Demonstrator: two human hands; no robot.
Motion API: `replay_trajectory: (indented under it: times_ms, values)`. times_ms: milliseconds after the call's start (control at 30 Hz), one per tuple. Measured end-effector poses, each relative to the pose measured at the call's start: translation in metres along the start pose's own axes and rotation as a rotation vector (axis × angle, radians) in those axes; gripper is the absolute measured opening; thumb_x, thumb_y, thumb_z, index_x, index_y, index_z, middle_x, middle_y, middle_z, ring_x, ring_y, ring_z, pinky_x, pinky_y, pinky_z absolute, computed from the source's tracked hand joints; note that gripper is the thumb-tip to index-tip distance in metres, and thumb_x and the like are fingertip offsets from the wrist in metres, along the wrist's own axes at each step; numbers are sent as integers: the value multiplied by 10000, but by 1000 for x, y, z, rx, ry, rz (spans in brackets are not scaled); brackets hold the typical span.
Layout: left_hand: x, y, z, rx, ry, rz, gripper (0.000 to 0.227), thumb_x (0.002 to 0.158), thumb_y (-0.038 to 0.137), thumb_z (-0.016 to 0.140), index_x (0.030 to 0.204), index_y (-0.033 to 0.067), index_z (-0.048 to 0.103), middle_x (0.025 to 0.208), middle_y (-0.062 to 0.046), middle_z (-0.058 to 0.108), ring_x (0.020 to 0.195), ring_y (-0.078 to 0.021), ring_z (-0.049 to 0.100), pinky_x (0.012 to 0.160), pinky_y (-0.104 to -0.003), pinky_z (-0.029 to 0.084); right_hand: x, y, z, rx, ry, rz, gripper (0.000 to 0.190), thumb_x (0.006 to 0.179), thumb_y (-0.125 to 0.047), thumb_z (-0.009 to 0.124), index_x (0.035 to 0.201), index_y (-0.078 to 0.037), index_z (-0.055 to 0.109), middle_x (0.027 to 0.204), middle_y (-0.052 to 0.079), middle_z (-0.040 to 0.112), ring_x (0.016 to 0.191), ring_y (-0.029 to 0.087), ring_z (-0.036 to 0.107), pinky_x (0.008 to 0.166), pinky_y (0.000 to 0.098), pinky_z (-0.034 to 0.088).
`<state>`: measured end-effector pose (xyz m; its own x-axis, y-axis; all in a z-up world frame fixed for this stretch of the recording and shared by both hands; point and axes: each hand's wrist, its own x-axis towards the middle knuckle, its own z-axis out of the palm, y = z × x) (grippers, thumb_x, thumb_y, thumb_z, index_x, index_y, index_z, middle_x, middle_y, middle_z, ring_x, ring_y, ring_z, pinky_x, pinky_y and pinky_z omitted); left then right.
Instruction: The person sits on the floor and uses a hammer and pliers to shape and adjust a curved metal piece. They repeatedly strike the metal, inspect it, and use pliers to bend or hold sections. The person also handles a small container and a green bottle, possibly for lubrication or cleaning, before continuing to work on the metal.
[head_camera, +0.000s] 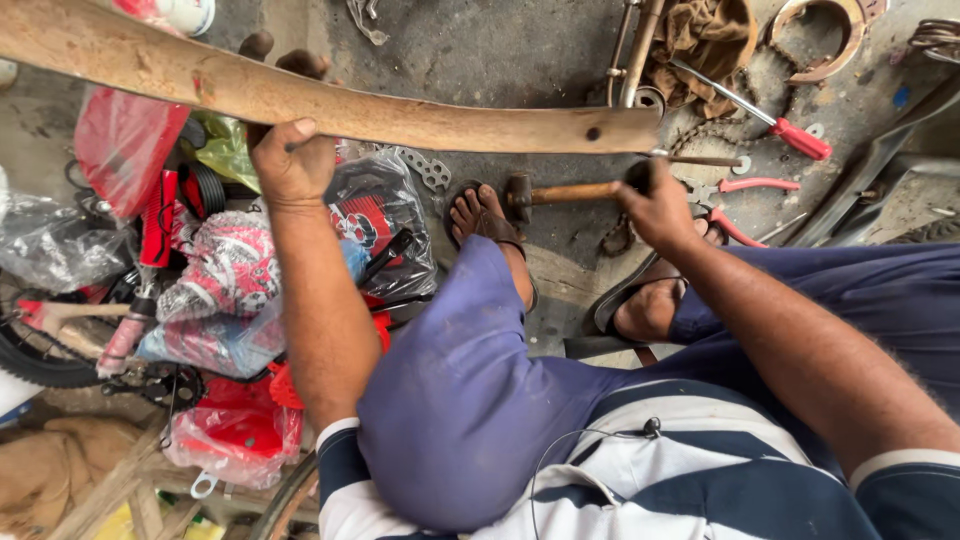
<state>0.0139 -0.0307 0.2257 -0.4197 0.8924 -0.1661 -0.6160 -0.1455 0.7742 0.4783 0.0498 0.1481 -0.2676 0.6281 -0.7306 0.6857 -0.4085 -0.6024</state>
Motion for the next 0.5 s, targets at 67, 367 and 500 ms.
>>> replay_trajectory:
  times_ms: [67,367,500]
  values:
    - [6,0,-10,27,-41,-26,794,798,26,710,1527,105,405,1184,-153,646,1162,-281,621,1109,-436,500,4,5,0,163,44,27,470,983,-203,738,1314,42,512,1149,174,701,995,228,678,864,363,569]
    - [7,-4,-49,-67,16,-73,750,801,67,693,1500,98,423,1277,-180,650,1219,-338,643,1094,-523,505,8,0,21,1063,-289,22,414,1017,-154,634,1381,-40,471,1186,175,654,946,243,637,804,350,541]
    - [8,-7,-71,-67,16,-85,736,814,55,681,1502,57,421,1324,-187,651,1242,-340,646,1151,-510,524,17,-6,6,1018,-243,39,370,1028,-135,633,1374,-45,534,1105,124,631,880,209,636,768,339,553]
